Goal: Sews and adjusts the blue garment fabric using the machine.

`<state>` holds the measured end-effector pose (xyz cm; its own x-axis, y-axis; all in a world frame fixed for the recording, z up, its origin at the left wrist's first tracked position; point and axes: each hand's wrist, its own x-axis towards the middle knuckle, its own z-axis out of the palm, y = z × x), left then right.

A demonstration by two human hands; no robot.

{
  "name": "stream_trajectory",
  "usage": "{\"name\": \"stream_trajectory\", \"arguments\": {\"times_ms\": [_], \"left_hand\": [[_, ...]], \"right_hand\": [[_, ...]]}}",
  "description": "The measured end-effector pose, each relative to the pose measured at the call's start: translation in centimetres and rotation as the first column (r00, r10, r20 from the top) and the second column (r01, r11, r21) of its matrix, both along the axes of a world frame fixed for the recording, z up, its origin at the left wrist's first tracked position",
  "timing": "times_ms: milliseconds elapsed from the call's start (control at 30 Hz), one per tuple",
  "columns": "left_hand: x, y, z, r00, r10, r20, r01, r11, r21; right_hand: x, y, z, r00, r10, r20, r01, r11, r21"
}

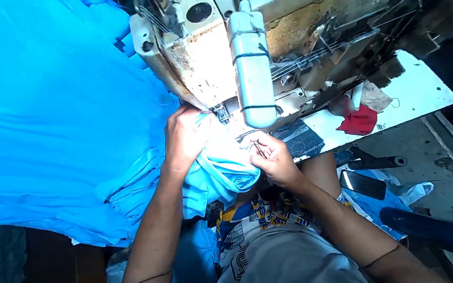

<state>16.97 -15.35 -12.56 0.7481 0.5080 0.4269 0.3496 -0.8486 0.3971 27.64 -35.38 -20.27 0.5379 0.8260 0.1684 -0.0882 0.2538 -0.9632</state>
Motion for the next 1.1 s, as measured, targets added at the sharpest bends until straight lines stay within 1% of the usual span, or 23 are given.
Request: {"name": "stream_trajectory", "arguments": {"times_ms": [67, 133, 200, 300, 367, 400, 467, 500, 533, 567, 633, 733, 800, 867, 933, 1100], "left_hand": [[1.2, 1.9, -1.2, 1.000, 0.027, -0.015, -0.026, 0.999, 0.047], [2.7, 4.6, -3.4, 0.998, 0.042, 0.055, -0.049, 0.991, 0.125], [4.0, 5.9, -4.0, 0.992, -0.011, 0.129, 0.000, 0.997, 0.082], [5.0, 6.6, -3.7, 0.946, -0.153, 0.285, 0.186, 0.978, -0.093], [5.0, 6.5, -3.4, 0.919, -0.213, 0.332, 0.267, 0.955, -0.127], [4.7, 6.1, -3.0, 0.919, -0.225, 0.324, 0.279, 0.951, -0.130], [3.8, 4.2, -1.3, 0.940, -0.197, 0.277, 0.254, 0.949, -0.187], [3.3, 2.8, 0.2, 0.962, -0.167, 0.218, 0.219, 0.946, -0.240], [3.1, 2.1, 1.1, 0.972, -0.138, 0.189, 0.188, 0.941, -0.280], [3.1, 1.8, 1.3, 0.978, -0.107, 0.177, 0.159, 0.938, -0.309], [3.5, 2.2, 0.8, 0.981, -0.056, 0.185, 0.120, 0.926, -0.359], [4.0, 2.8, 0.2, 0.961, -0.045, 0.273, 0.168, 0.878, -0.447], [4.2, 3.1, 0.0, 0.931, -0.079, 0.357, 0.253, 0.843, -0.475], [4.1, 3.6, -0.3, 0.891, -0.136, 0.432, 0.350, 0.813, -0.465], [4.1, 3.7, 0.0, 0.875, -0.185, 0.447, 0.405, 0.786, -0.466], [3.9, 3.7, 0.5, 0.864, -0.245, 0.441, 0.450, 0.769, -0.455]], "right_hand": [[0.2, 0.4, 0.1, 0.999, -0.033, -0.002, 0.033, 0.999, 0.017], [0.5, 0.9, 0.2, 0.997, -0.071, -0.014, 0.071, 0.997, 0.034], [0.7, 1.5, 0.4, 0.993, -0.115, -0.024, 0.116, 0.992, 0.049], [0.5, 1.7, 0.7, 0.991, -0.131, -0.039, 0.133, 0.990, 0.046], [0.2, 1.3, 0.7, 0.992, -0.121, -0.028, 0.122, 0.992, 0.028], [0.0, 1.0, 0.6, 0.993, -0.119, -0.022, 0.119, 0.993, 0.024], [-0.4, 0.4, 0.8, 0.993, -0.120, -0.023, 0.120, 0.993, 0.019], [-0.5, 0.3, 0.9, 0.991, -0.128, -0.023, 0.129, 0.992, 0.013], [-0.6, 0.2, 1.0, 0.990, -0.136, -0.024, 0.136, 0.991, 0.013], [-0.6, 0.4, 1.1, 0.989, -0.144, -0.023, 0.145, 0.989, 0.015], [-0.4, 0.9, 0.9, 0.988, -0.156, -0.021, 0.157, 0.987, 0.026], [-0.2, 1.7, 0.9, 0.984, -0.170, -0.048, 0.171, 0.985, 0.018], [-0.1, 1.7, 1.1, 0.986, -0.155, -0.060, 0.156, 0.988, 0.014], [-0.1, 1.6, 1.1, 0.988, -0.138, -0.066, 0.139, 0.990, 0.020], [-0.2, 1.7, 1.1, 0.988, -0.137, -0.066, 0.139, 0.990, 0.020], [-0.1, 1.9, 1.0, 0.990, -0.131, -0.050, 0.133, 0.991, 0.019]]}}
